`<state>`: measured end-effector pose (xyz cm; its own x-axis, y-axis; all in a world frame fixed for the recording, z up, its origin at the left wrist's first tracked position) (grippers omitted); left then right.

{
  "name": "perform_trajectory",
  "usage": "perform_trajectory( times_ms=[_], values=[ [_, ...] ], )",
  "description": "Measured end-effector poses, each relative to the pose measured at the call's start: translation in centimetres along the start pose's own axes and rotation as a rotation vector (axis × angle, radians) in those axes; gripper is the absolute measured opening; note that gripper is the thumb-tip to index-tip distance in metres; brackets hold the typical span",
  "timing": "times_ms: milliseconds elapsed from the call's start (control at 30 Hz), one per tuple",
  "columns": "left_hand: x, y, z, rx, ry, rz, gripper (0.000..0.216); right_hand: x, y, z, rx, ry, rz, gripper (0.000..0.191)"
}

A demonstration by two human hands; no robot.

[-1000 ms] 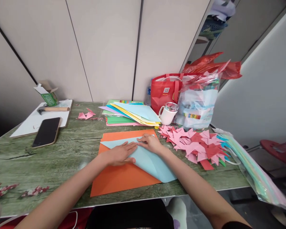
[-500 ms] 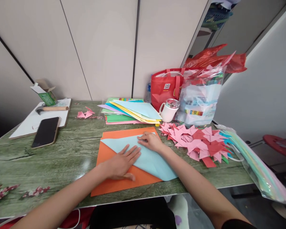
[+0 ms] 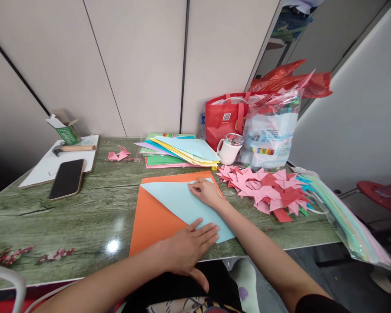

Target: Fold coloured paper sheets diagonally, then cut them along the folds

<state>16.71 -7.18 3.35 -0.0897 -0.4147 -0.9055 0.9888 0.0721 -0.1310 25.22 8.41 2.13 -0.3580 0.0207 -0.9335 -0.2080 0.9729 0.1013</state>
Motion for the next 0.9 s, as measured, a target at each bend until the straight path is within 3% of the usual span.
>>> perform_trajectory(
  times_ms=[167,300,533,900],
  values=[
    [0.0,0.7,0.8,0.014,-0.050,0.010,0.091,0.3,-0.3,0.1,0.025,-0.002,0.044,0.028],
    [-0.2,-0.2,-0.1,-0.010,-0.092,0.030,0.085,0.4,-0.3,0.1,0.018,-0.006,0.059,0.028],
    [-1.1,-4.5,-4.9,-0.231,0.024,0.027,0.084,0.4,-0.3,0.1,0.001,-0.006,0.070,0.028],
    [-2.0,-12.2,-12.5,-0.604,0.197,0.159,0.064,0.7,-0.4,0.4,-0.012,-0.004,0.076,0.028]
  ],
)
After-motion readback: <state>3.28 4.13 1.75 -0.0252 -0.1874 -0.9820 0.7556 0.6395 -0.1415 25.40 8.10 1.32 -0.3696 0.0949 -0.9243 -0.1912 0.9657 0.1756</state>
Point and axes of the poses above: each hand's wrist, its own y-axis towards the middle knuckle, its own x-axis out of the palm, z = x × y, the point moved 8 cm from there along y, towards the middle knuckle, and after that the axes turned 6 degrees about -z, right-handed, at the moved point
